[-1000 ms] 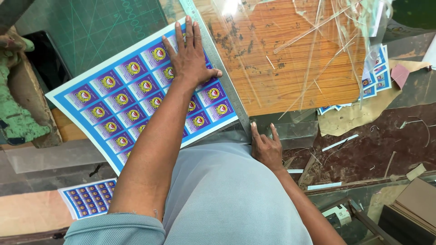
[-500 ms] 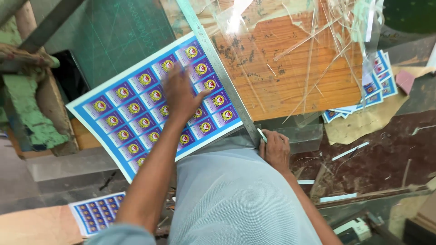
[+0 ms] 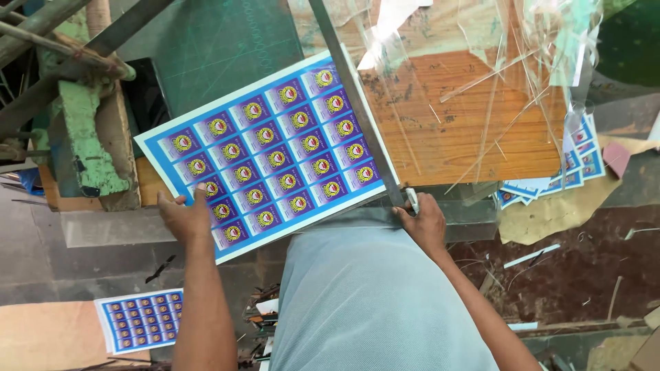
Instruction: Manually cutting a printed sheet of school stickers into individual pieces using a ruler and a utility knife.
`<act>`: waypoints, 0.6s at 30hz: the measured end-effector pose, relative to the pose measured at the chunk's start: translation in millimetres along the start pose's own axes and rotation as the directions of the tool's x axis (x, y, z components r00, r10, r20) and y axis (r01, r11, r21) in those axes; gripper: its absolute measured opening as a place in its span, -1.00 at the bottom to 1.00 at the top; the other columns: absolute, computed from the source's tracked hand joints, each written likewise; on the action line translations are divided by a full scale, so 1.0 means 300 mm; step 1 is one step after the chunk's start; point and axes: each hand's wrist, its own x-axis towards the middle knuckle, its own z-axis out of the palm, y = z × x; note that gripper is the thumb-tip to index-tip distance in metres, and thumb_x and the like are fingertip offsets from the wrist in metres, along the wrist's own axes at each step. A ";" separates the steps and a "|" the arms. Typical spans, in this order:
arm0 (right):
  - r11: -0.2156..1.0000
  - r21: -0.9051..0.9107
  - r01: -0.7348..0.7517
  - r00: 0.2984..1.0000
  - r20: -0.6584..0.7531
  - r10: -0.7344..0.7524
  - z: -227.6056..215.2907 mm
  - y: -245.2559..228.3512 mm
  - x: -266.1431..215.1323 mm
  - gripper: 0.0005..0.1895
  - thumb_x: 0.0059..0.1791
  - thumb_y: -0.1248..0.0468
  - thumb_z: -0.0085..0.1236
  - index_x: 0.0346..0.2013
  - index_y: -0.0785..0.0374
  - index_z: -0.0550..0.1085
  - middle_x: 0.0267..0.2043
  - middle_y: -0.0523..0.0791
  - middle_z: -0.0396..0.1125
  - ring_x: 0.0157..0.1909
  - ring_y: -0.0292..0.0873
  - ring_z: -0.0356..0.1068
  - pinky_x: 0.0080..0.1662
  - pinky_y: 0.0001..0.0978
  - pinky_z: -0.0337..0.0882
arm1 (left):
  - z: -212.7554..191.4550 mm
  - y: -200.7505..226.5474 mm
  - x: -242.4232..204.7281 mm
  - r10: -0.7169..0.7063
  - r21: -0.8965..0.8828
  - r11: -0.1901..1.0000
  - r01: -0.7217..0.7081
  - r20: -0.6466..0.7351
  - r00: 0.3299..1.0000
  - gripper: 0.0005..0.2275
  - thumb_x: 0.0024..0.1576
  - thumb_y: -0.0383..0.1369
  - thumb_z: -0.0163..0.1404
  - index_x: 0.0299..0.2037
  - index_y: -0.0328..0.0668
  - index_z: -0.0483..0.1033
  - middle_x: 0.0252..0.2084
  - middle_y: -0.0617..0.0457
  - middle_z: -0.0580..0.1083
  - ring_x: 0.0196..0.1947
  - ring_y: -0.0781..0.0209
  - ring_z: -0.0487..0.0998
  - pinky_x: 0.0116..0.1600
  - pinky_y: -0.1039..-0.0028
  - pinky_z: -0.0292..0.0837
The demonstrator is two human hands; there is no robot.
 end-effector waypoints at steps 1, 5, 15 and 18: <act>1.000 0.007 0.021 1.000 0.017 -0.021 0.018 0.022 -0.002 -0.60 -0.16 0.07 0.43 -0.29 0.19 0.41 -0.30 -0.04 0.37 -0.26 0.11 0.43 -0.26 0.00 0.38 | -0.016 0.014 0.007 -0.043 0.045 0.998 0.042 0.001 0.999 -0.10 0.00 -0.01 0.32 0.46 -0.26 0.11 0.26 -0.26 0.34 0.29 -0.26 0.32 0.34 -0.05 0.23; 1.000 0.025 -0.003 0.988 0.155 -0.001 0.021 0.025 -0.005 -0.63 -0.07 0.10 0.36 -0.21 0.25 0.41 -0.40 0.02 0.42 -0.29 0.16 0.44 -0.27 0.01 0.38 | -0.029 0.016 0.044 0.007 0.187 0.982 0.003 -0.056 0.998 -0.20 -0.01 -0.10 0.42 0.32 -0.35 0.25 0.19 -0.38 0.29 0.20 -0.34 0.30 0.16 -0.05 0.26; 0.998 -0.036 0.047 0.995 -0.081 -0.050 -0.148 0.131 0.022 -0.73 0.07 0.08 0.24 -0.12 0.18 0.45 -0.25 0.05 0.45 -0.19 0.22 0.45 -0.20 0.05 0.39 | 0.016 -0.098 0.139 -0.050 -0.464 0.882 0.083 0.083 0.995 -0.47 0.00 -0.34 0.39 0.10 -0.35 0.39 -0.12 -0.06 0.52 -0.15 0.20 0.56 -0.03 0.41 0.49; 0.995 -0.103 -0.004 0.992 -0.127 -0.009 -0.208 0.182 0.097 -0.77 0.08 0.12 0.21 -0.05 0.16 0.50 -0.20 0.06 0.46 -0.21 0.22 0.45 -0.23 0.06 0.38 | -0.010 -0.077 0.144 -0.132 -0.537 0.823 0.186 0.138 0.982 -0.53 0.00 -0.39 0.34 0.03 -0.30 0.36 -0.19 -0.05 0.49 -0.24 0.25 0.55 -0.15 0.47 0.51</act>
